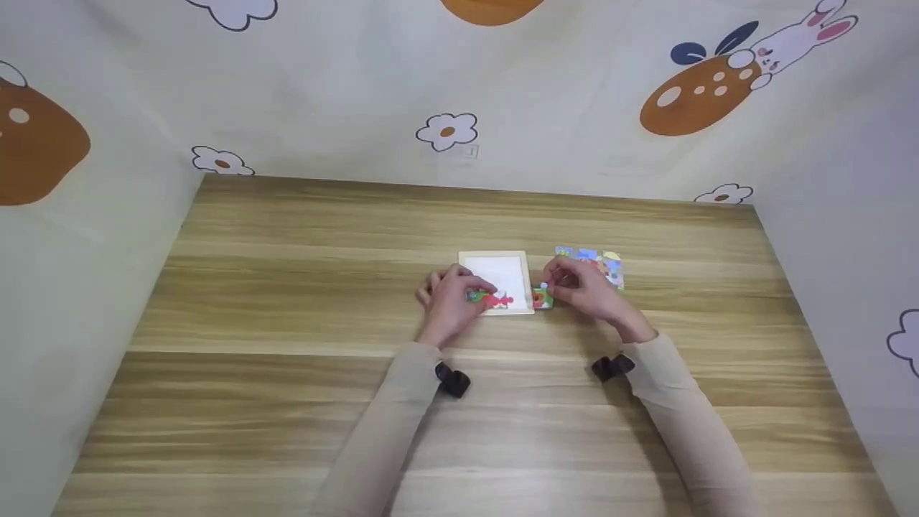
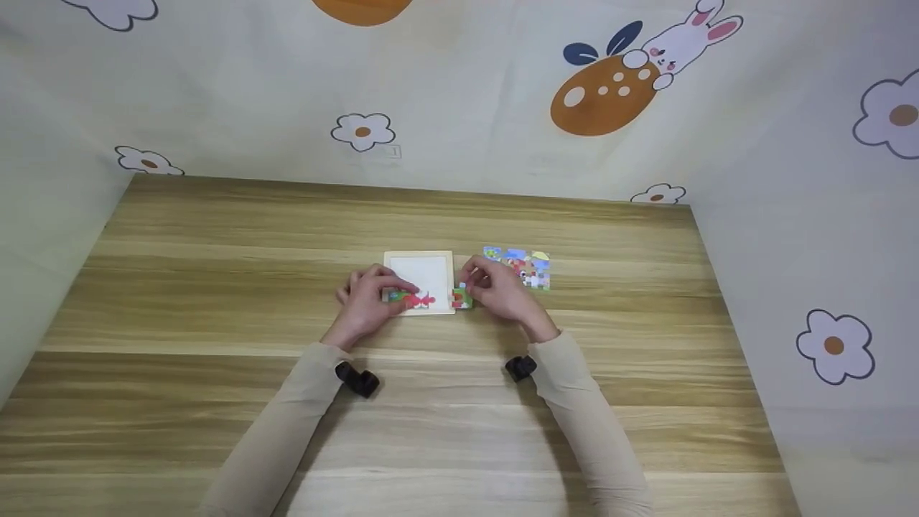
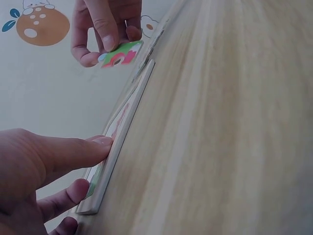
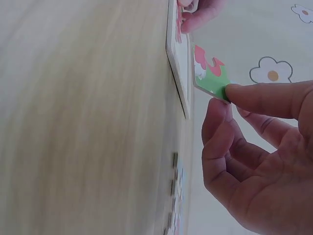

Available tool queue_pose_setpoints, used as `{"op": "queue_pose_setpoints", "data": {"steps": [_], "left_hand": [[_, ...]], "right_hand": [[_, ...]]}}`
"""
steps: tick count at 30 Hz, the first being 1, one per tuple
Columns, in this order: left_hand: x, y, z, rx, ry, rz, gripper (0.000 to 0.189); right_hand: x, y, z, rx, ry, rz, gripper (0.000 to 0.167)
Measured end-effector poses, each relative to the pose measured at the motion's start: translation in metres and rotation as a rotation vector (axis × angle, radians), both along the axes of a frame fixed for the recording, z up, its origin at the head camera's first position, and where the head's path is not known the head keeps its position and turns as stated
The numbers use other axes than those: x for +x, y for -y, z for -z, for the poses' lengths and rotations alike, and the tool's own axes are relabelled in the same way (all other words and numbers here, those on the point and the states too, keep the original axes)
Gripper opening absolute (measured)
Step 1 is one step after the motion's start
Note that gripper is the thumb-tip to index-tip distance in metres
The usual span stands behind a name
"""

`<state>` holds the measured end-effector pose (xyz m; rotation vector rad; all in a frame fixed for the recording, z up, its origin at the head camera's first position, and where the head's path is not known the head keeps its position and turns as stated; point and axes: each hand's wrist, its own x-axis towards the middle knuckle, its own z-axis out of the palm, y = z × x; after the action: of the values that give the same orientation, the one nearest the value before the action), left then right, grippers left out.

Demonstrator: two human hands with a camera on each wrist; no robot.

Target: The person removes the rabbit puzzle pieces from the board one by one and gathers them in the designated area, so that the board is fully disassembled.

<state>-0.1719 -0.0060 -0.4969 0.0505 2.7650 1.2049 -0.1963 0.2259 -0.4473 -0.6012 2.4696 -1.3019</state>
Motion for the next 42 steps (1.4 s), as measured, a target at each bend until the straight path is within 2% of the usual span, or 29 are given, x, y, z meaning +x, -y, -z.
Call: {"op": "queue_pose_setpoints", "data": {"steps": [4, 11, 27, 33, 42], "left_hand": [[-0.001, 0.001, 0.000, 0.003, -0.004, -0.002, 0.017], [-0.001, 0.001, 0.001, 0.012, -0.007, -0.002, 0.017], [0.001, 0.002, 0.001, 0.022, -0.021, 0.036, 0.015], [0.001, 0.001, 0.002, 0.027, -0.026, 0.037, 0.016], [0.001, 0.001, 0.004, 0.014, -0.013, 0.028, 0.017]], "right_hand": [[0.006, -0.003, -0.018, -0.032, 0.020, 0.008, 0.012], [-0.008, -0.031, 0.010, -0.046, -0.002, 0.040, 0.014], [-0.004, -0.073, 0.006, -0.003, 0.027, 0.132, 0.019], [-0.002, -0.085, 0.007, -0.002, 0.007, 0.160, 0.016], [-0.002, -0.103, 0.018, 0.150, -0.060, 0.211, 0.013]]}}
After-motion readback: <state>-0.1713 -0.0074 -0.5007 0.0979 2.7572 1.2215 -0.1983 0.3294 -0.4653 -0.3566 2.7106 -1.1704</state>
